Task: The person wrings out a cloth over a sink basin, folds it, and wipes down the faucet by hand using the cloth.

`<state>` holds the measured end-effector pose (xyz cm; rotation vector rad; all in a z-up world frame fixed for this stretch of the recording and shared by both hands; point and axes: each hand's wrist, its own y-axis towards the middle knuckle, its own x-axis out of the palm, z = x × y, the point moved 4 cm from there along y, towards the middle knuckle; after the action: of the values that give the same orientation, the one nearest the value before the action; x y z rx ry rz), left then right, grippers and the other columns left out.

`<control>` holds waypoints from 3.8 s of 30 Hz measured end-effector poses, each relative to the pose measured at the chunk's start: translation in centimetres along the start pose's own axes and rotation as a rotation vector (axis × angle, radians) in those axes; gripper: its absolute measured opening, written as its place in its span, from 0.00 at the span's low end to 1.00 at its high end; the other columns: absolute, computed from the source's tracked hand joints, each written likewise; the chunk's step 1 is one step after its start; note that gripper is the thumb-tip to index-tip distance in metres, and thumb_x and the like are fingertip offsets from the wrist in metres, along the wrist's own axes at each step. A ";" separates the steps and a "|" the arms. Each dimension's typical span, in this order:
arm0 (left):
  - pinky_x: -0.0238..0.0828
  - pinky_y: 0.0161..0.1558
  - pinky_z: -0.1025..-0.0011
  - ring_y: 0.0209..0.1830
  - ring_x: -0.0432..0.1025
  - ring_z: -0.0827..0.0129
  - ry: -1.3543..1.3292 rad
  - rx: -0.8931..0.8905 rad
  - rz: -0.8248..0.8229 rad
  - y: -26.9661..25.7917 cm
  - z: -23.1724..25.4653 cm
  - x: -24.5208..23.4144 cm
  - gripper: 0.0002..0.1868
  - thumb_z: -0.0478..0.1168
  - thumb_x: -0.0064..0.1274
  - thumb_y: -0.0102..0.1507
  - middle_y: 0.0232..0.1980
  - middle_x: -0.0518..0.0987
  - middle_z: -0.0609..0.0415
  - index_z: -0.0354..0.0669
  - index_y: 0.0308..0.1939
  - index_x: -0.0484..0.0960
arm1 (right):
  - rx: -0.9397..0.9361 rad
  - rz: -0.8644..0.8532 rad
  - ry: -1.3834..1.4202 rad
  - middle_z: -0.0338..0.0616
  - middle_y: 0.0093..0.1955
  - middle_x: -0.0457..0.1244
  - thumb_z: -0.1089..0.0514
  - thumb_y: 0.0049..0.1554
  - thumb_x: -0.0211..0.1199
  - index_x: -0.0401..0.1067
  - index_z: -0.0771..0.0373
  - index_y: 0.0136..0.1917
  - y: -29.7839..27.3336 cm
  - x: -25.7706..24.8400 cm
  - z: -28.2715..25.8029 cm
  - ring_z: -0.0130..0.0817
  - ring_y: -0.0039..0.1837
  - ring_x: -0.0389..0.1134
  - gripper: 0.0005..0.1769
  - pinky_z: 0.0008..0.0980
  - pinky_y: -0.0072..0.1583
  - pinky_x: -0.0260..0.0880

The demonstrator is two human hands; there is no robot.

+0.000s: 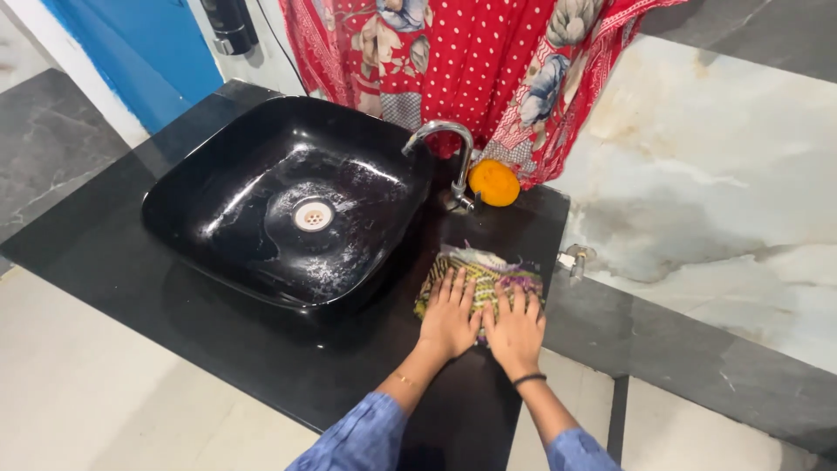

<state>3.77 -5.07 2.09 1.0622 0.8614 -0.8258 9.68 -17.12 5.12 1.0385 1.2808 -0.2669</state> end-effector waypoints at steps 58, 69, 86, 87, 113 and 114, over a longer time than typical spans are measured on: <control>0.78 0.42 0.58 0.35 0.81 0.48 -0.663 0.103 -0.171 30.9 -17.3 -11.1 0.21 0.44 0.67 0.42 0.32 0.83 0.39 0.36 0.35 0.85 | -0.035 -0.403 0.373 0.57 0.41 0.69 0.62 0.32 0.68 0.75 0.63 0.46 36.9 1.7 -7.0 0.57 0.47 0.72 0.24 0.47 0.49 0.72; 0.70 0.48 0.55 0.49 0.71 0.50 -0.167 0.185 0.445 23.8 -15.1 -13.4 0.20 0.32 0.48 0.61 0.49 0.73 0.44 0.34 0.58 0.70 | -0.124 0.352 0.127 0.57 0.67 0.58 0.68 0.53 0.60 0.60 0.66 0.70 29.9 3.1 -9.7 0.62 0.66 0.58 0.31 0.53 0.70 0.59; 0.62 0.68 0.64 0.70 0.66 0.44 -0.946 -0.219 -0.038 23.0 -20.4 -13.7 0.53 0.37 0.55 0.55 0.69 0.68 0.27 0.24 0.77 0.41 | -0.115 0.218 -0.117 0.53 0.59 0.66 0.36 0.53 0.61 0.79 0.52 0.51 30.5 -2.9 -16.7 0.58 0.63 0.62 0.23 0.76 0.63 0.53; 0.58 0.70 0.64 0.73 0.62 0.44 -0.868 -0.189 0.049 22.8 -20.5 -14.2 0.52 0.37 0.56 0.56 0.73 0.62 0.27 0.22 0.76 0.42 | -0.096 0.207 -0.134 0.52 0.56 0.67 0.36 0.56 0.60 0.80 0.53 0.50 31.1 -2.5 -16.7 0.55 0.63 0.63 0.22 0.74 0.65 0.55; 0.69 0.59 0.55 0.64 0.66 0.38 -0.636 -0.084 0.036 16.4 -20.0 -16.3 0.49 0.33 0.56 0.55 0.69 0.62 0.32 0.28 0.76 0.48 | -0.178 0.236 -0.561 0.46 0.49 0.62 0.50 0.57 0.58 0.75 0.57 0.48 30.9 1.6 -20.3 0.52 0.62 0.61 0.11 0.84 0.67 0.44; 0.70 0.58 0.55 0.64 0.66 0.38 -0.651 -0.078 0.021 16.3 -20.0 -16.3 0.48 0.33 0.56 0.55 0.69 0.62 0.33 0.29 0.76 0.49 | -0.182 0.246 -0.547 0.46 0.48 0.62 0.51 0.57 0.57 0.75 0.57 0.47 30.9 1.9 -20.3 0.52 0.60 0.61 0.11 0.84 0.67 0.44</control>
<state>7.46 20.81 17.86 0.6633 0.3252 -1.0291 18.12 15.75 19.85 0.8761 0.6645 -0.2208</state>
